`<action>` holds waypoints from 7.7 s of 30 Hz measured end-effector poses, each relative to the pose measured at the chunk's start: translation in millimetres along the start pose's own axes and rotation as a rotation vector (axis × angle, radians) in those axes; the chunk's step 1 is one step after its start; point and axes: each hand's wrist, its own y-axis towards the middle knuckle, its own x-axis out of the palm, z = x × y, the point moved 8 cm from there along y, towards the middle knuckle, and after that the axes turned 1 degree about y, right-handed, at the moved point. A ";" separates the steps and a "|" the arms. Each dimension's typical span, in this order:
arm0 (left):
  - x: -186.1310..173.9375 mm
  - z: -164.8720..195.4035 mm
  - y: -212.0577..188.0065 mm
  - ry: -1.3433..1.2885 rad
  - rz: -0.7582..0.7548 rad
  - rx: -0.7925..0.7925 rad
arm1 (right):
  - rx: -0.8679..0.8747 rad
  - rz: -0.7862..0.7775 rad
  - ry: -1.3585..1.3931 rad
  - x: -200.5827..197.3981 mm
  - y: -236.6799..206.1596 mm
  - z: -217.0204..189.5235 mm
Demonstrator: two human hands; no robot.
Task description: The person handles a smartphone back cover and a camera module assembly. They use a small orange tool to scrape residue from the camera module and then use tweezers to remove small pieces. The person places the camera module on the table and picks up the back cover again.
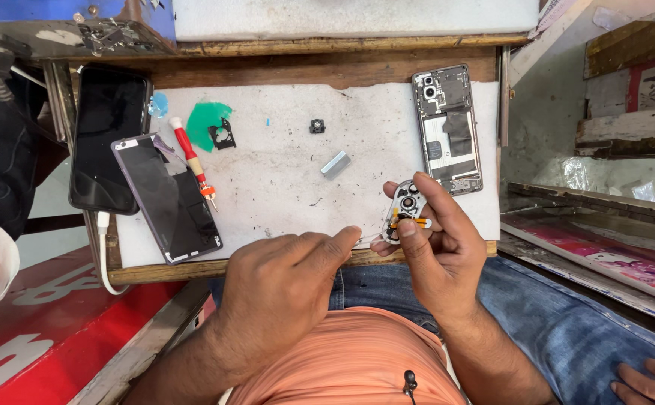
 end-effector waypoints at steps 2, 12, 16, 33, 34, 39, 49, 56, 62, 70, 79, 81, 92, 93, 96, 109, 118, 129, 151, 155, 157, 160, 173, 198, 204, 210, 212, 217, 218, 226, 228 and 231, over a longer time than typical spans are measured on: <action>0.6 -2.4 1.6 -0.033 -0.014 -0.009 | 0.011 -0.016 -0.001 1.6 0.2 -0.1; 1.6 -18.6 7.1 -0.305 -0.113 -0.102 | 0.052 -0.008 0.015 -6.0 -0.2 3.1; -8.1 -16.6 5.5 -0.350 -0.060 -0.084 | 0.095 0.016 0.072 -5.0 -7.5 -6.2; -40.0 -12.2 -11.8 -0.421 0.100 -0.013 | -0.079 -0.011 0.068 2.8 -38.6 -83.6; -39.3 -10.3 -12.3 -0.411 0.098 -0.008 | -0.053 0.010 0.054 3.9 -31.8 -74.2; -34.6 9.3 -7.7 -0.343 0.101 0.128 | 0.028 0.028 0.094 3.3 -10.8 -39.7; -30.3 18.5 1.8 -0.105 0.111 0.140 | -0.032 -0.028 0.021 10.0 -1.8 -40.5; -27.1 16.4 4.9 -0.015 0.067 0.069 | -0.076 -0.050 -0.117 15.1 -1.4 -39.2; -22.4 12.8 5.8 -0.051 -0.017 0.048 | -0.177 -0.064 -0.307 18.3 2.2 -42.3; -18.9 6.5 6.2 -0.172 -0.033 0.030 | -0.157 -0.064 -0.224 11.6 3.5 -39.2; -22.6 10.3 6.9 -0.068 0.031 0.074 | -0.189 -0.063 -0.266 13.9 4.2 -42.0; -22.4 10.8 7.1 -0.049 0.026 0.069 | -0.192 -0.062 -0.277 14.5 4.2 -42.2; -9.9 -6.5 12.2 -0.274 -0.133 -0.033 | 0.111 -0.014 -0.020 8.1 9.2 -21.8; -6.5 -9.0 12.4 -0.361 -0.168 -0.046 | 0.107 -0.025 -0.011 8.6 10.1 -22.1; -2.3 -12.8 13.0 -0.433 -0.164 -0.056 | 0.113 -0.050 0.045 9.3 13.3 -21.7; -13.1 -8.9 6.9 -0.291 -0.033 0.011 | 0.117 -0.051 0.051 10.6 8.0 -23.9; -2.3 -27.5 4.7 -0.487 -0.042 -0.160 | 0.084 -0.080 0.056 11.9 7.5 -24.6; 9.6 -3.2 17.5 -0.464 0.140 -0.086 | -0.077 -0.061 -0.221 15.9 9.3 -33.6; 38.5 -41.1 5.6 -1.012 0.101 -0.390 | 0.047 -0.047 0.019 11.1 5.7 -23.3; 23.2 -32.6 0.9 -0.753 0.188 -0.290 | 0.009 -0.056 -0.032 10.7 2.1 -23.6; 8.6 -15.5 0.3 -0.570 0.260 -0.083 | -0.022 -0.060 -0.033 11.3 0.0 -23.8; -6.1 13.1 -6.3 -0.283 0.358 0.225 | -0.088 -0.037 -0.085 12.2 -4.5 -25.7; 11.0 26.3 -19.6 -0.161 0.399 0.405 | -0.097 0.032 0.073 12.5 -17.4 -17.4; 16.3 -28.5 -17.0 -0.681 0.403 -0.237 | 0.102 0.064 0.062 12.4 -10.8 -14.2; 29.4 -37.5 -19.1 -0.835 0.345 -0.283 | 0.092 0.040 0.053 11.2 -10.4 -14.2; 33.4 -38.8 -20.3 -0.883 0.336 -0.282 | 0.092 0.046 0.066 8.9 -11.5 -14.1; 34.4 -39.3 -20.3 -0.890 0.332 -0.289 | 0.090 0.039 0.070 9.1 -11.3 -14.4; 35.5 -40.6 -21.4 -0.882 0.323 -0.295 | 0.094 0.033 0.064 10.3 -11.6 -14.4; 35.0 -40.4 -21.4 -0.877 0.325 -0.290 | 0.100 0.036 0.056 9.9 -11.7 -14.4; 24.4 -39.5 -15.3 -0.772 0.334 -0.186 | 0.105 0.056 0.004 7.6 -13.1 -11.0; 15.9 -52.8 -13.9 -0.737 0.327 -0.206 | 0.094 0.057 -0.010 6.0 -12.1 -9.7; 1.3 -97.8 -13.4 -0.372 0.295 -0.477 | 0.085 0.056 -0.051 2.7 -11.1 -8.9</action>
